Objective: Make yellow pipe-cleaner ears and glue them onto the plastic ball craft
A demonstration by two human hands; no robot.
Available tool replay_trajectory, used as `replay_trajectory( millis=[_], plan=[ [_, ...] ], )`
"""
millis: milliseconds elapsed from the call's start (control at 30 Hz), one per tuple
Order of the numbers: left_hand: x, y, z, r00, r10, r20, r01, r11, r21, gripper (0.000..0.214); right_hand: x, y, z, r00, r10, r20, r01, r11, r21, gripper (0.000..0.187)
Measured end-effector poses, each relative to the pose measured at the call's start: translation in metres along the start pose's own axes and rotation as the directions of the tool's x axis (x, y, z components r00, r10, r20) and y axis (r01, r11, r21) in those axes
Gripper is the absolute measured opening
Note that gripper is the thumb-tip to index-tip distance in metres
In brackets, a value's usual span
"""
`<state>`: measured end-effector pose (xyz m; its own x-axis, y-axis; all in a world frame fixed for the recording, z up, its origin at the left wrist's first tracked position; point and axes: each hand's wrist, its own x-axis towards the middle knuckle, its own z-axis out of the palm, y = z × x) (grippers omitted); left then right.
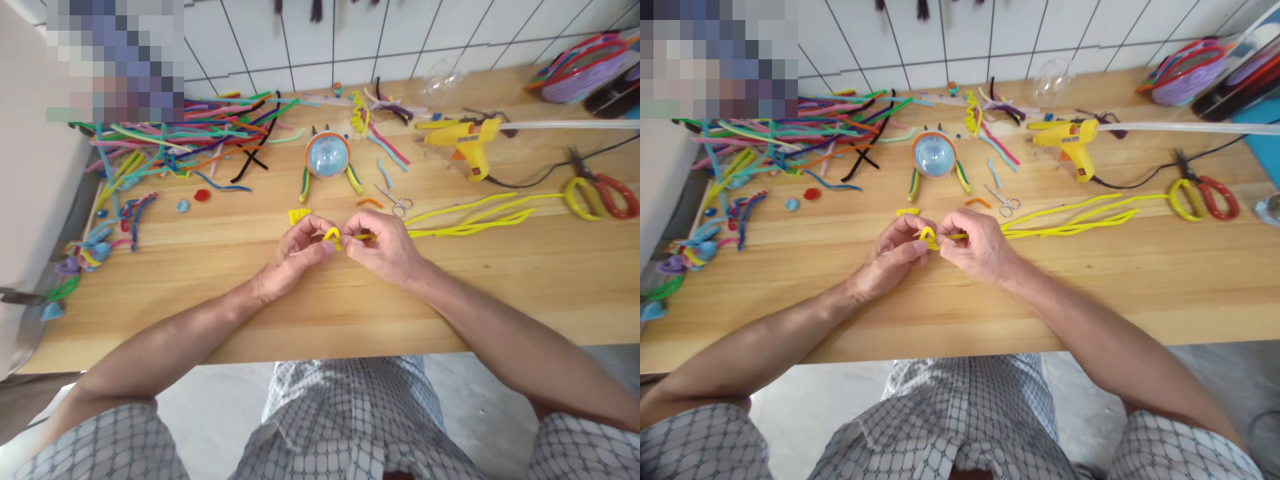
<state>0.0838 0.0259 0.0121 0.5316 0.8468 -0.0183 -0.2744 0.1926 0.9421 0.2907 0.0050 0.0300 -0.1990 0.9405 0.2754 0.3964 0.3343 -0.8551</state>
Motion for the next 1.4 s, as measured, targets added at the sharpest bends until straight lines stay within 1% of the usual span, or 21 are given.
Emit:
replay_trajectory(
  millis=[67,167,300,467,633,733,867,967,1067,1133,1200,1333,1400],
  plan=[
    [-0.001,0.001,-0.001,1.0,-0.007,-0.012,0.007,1.0,-0.004,0.028,0.0,-0.001,0.0,1.0,0.006,-0.003,-0.006,1.0,-0.006,0.007],
    [0.0,0.0,-0.002,0.999,0.02,-0.035,-0.02,1.0,0.009,0.03,0.0,-0.001,-0.001,1.0,0.016,0.005,-0.016,1.0,-0.009,0.008],
    [0.003,-0.001,-0.002,0.999,0.05,-0.009,-0.05,0.999,0.012,0.034,0.0,0.0,0.0,1.0,0.015,0.008,-0.015,1.0,-0.002,0.008],
    [0.002,-0.001,-0.002,1.0,0.027,-0.005,-0.027,0.999,0.019,0.031,0.0,0.0,0.0,1.0,0.011,-0.002,-0.011,1.0,-0.02,0.009],
    [0.001,-0.002,-0.003,1.0,0.008,-0.018,-0.007,0.999,0.051,0.035,0.001,-0.001,-0.001,1.0,0.018,-0.014,-0.018,1.0,-0.023,0.008],
    [0.0,-0.002,-0.002,1.0,-0.004,-0.02,0.005,0.998,0.061,0.034,0.0,-0.001,0.0,1.0,0.002,-0.017,-0.002,1.0,-0.024,0.009],
    [-0.002,0.0,0.0,0.998,0.002,-0.07,0.003,0.997,0.074,0.036,-0.001,-0.001,0.002,0.999,-0.028,-0.034,0.027,1.0,-0.007,0.01],
    [-0.001,0.002,0.002,0.994,0.031,-0.102,-0.021,0.995,0.102,0.044,-0.001,0.001,0.002,0.999,-0.003,-0.036,0.004,1.0,0.025,0.01],
    [-0.001,0.002,0.002,0.998,0.009,-0.06,-0.002,0.994,0.11,0.044,-0.001,0.003,0.002,0.999,0.03,-0.031,-0.029,0.999,0.028,0.009],
    [-0.001,0.0,0.002,0.999,-0.005,-0.042,0.009,0.994,0.112,0.043,-0.001,0.005,0.001,0.999,0.035,-0.021,-0.035,0.999,-0.003,0.01],
    [-0.003,-0.004,0.001,0.999,-0.007,-0.052,0.014,0.991,0.136,0.042,-0.002,0.007,0.0,1.0,0.005,-0.009,-0.006,0.998,-0.063,0.011],
    [-0.006,-0.01,0.003,0.996,-0.001,-0.086,0.023,0.967,0.255,0.033,-0.004,0.008,0.0,0.99,-0.14,0.002,0.138,0.973,-0.187,0.013],
    [-0.006,-0.011,0.004,0.995,0.003,-0.097,0.027,0.951,0.307,0.03,-0.005,0.009,-0.001,0.985,-0.173,0.007,0.17,0.959,-0.228,0.013]
  ],
)
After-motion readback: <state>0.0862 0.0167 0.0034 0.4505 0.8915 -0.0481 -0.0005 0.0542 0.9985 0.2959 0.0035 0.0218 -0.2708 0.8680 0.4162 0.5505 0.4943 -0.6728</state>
